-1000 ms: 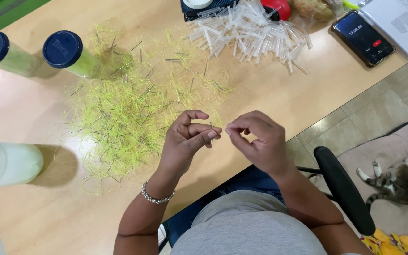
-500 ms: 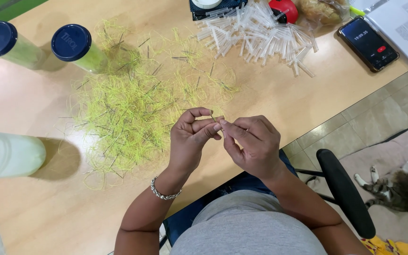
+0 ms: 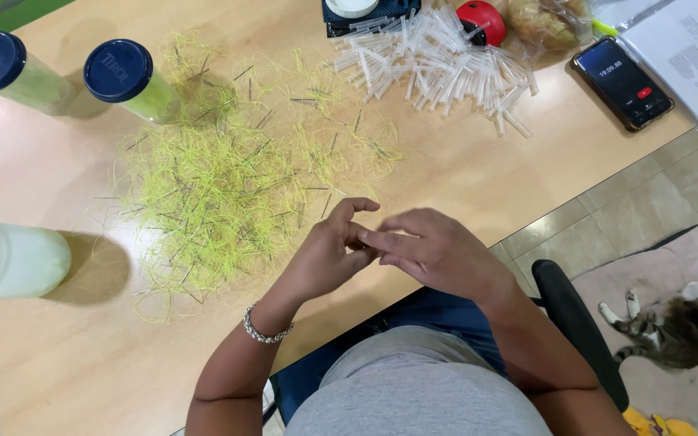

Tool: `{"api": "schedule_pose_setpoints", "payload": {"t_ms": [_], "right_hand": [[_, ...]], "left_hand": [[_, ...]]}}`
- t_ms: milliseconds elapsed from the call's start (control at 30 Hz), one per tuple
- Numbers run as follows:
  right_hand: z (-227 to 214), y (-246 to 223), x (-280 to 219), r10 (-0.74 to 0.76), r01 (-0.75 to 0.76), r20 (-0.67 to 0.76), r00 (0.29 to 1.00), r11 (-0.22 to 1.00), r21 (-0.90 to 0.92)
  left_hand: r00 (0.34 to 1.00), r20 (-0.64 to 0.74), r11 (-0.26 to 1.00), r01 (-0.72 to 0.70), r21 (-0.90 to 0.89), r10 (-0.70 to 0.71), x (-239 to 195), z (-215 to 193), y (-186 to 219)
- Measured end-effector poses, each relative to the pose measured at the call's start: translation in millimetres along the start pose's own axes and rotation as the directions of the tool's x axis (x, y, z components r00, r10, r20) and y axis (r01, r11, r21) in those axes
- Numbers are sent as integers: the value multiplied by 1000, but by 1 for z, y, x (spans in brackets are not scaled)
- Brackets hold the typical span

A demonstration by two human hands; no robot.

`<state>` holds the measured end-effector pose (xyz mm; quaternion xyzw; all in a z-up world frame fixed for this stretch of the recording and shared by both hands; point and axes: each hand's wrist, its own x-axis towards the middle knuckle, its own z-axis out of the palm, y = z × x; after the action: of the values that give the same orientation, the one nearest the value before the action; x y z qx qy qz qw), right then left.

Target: The person sits on the floor at a low table and repeatedly picks up small yellow fishing lures and clear plastic tubes. They insert the lures into the tubes by hand, then place the assembled items into a white container. A cat is visible sleeping on the floor nearby, and the person briefly pets the cat.

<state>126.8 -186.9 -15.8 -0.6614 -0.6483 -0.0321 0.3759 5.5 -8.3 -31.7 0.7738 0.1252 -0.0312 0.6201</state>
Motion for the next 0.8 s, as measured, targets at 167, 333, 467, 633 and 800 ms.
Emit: {"api": "schedule_pose_setpoints", "payload": {"t_ms": [167, 333, 467, 633, 800], "right_hand": [[-6, 4, -9, 23, -22, -37, 999, 999, 29], [-2, 11, -13, 35, -51, -185, 982, 995, -81], [-3, 19, -22, 116, -134, -286, 951, 990, -45], [-11, 21, -22, 138, -142, -354, 925, 990, 15], [-14, 28, -25, 126, -126, -367, 922, 992, 23]], "left_hand": [[999, -38, 992, 31, 122, -26, -4, 8, 22], [988, -134, 996, -74, 58, 81, 3, 19, 16], [973, -200, 983, -144, -113, 119, 14, 38, 0], [937, -311, 971, -206, -125, 159, 17, 52, 16], [877, -396, 959, -282, 32, 271, 25, 56, 22]]}}
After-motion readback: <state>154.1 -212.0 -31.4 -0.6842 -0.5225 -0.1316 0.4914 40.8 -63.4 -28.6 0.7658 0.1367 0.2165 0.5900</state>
